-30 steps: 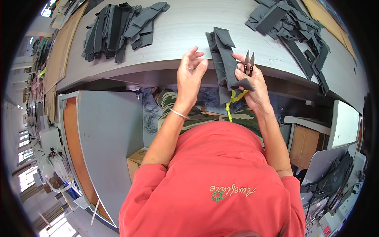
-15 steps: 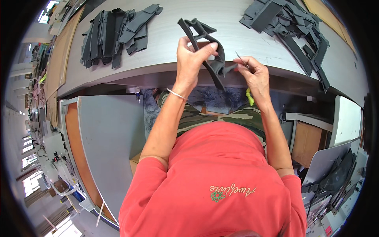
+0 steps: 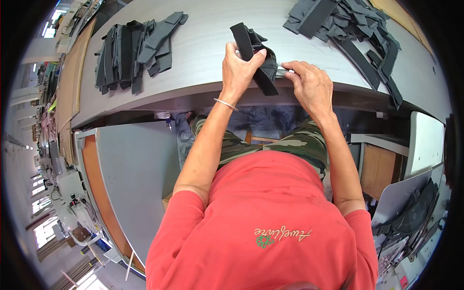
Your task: Trimming loose threads and excess material from pre-cut fabric strips using small scissors.
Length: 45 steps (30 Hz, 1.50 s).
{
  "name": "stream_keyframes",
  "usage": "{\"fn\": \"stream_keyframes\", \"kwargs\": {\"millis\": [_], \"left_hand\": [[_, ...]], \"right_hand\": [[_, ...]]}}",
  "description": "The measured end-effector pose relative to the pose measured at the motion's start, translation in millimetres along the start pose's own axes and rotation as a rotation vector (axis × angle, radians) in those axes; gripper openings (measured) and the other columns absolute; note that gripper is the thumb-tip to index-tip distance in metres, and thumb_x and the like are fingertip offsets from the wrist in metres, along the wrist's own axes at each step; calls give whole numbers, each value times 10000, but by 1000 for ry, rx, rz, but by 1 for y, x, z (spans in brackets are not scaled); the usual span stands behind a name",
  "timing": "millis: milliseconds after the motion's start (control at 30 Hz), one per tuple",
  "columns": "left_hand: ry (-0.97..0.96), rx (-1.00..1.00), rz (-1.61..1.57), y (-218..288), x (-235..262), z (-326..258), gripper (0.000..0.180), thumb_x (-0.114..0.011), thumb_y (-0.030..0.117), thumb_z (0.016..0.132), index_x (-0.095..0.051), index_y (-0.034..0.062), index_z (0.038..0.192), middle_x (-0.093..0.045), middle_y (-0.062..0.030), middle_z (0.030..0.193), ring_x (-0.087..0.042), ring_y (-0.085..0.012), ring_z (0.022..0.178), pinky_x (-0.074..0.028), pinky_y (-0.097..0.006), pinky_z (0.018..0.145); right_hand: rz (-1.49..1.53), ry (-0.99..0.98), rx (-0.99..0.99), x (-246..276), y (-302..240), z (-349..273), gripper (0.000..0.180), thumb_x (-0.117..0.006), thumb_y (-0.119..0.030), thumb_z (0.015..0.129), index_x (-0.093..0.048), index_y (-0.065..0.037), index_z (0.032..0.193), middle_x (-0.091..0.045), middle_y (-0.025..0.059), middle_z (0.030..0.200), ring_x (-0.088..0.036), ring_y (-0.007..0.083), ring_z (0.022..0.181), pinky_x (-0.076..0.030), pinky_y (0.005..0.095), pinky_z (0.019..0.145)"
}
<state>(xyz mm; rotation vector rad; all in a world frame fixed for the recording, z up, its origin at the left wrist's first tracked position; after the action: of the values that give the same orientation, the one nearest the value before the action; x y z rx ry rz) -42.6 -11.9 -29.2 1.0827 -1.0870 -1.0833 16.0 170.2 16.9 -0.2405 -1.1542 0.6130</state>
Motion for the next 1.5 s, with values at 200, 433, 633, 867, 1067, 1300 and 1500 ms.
{"fn": "stream_keyframes", "kwargs": {"millis": [200, 433, 633, 867, 1067, 1300, 1500], "left_hand": [[2, 22, 77, 5, -4, -5, 543, -771, 367, 723, -493, -25, 975, -644, -113, 772, -613, -162, 680, -494, -301, 631], [-4, 30, 3, -2, -1, -6, 506, -760, 343, 749, -493, -24, 972, -648, -111, 766, -614, -152, 665, -492, -291, 614], [-72, 29, -92, 7, -4, -10, 424, -705, 285, 834, -465, -29, 988, -670, -139, 824, -660, -162, 752, -519, -278, 667], [-96, 28, -126, 11, 0, -13, 384, -658, 255, 885, -437, -34, 1009, -673, -161, 890, -679, -179, 826, -538, -280, 729], [-100, 18, -95, 13, 0, -19, 366, -644, 235, 889, -435, -35, 1020, -663, -152, 900, -670, -166, 839, -534, -274, 722], [-105, 2, -12, 15, 5, -19, 350, -646, 218, 885, -438, -29, 1021, -662, -146, 900, -659, -147, 832, -528, -262, 712], [-92, -9, -126, 9, -2, -15, 335, -647, 206, 885, -444, -17, 1032, -671, -119, 857, -635, -112, 781, -514, -250, 677]], "right_hand": [[-75, 18, 69, -5, -1, 0, 130, -663, -199, 820, -686, -172, 945, -656, 15, 781, -617, 222, 719, -434, 368, 629], [-158, 20, 112, -5, -5, 0, 82, -660, -198, 820, -692, -178, 892, -648, -20, 756, -600, 193, 698, -401, 349, 608], [-117, 77, 36, -4, 0, 1, 90, -658, -186, 822, -698, -171, 901, -627, -3, 794, -602, 206, 736, -427, 362, 642], [-26, 0, 133, -1, -18, 8, 128, -678, -157, 800, -709, -144, 923, -546, 41, 881, -603, 224, 776, -444, 381, 666], [-105, -26, 199, -21, -18, 12, 134, -680, -128, 771, -710, -134, 901, -543, 38, 857, -602, 204, 762, -433, 374, 642], [-140, -25, 195, -23, -23, 15, 156, -655, -70, 728, -702, -130, 864, -546, 40, 845, -597, 201, 742, -431, 368, 636], [-149, 22, 119, -20, -11, 17, 146, -652, -92, 754, -703, -133, 885, -554, 47, 854, -613, 211, 764, -445, 368, 628]]}}
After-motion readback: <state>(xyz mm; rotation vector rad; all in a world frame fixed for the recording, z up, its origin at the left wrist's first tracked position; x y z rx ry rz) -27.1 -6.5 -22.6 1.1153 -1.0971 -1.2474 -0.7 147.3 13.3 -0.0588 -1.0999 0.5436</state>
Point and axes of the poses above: each hand's wrist, its own z-axis towards the middle knuckle, its own x-axis out of the back of the hand, y = z × x, the point moved 4 cm from there along z, towards the middle knuckle
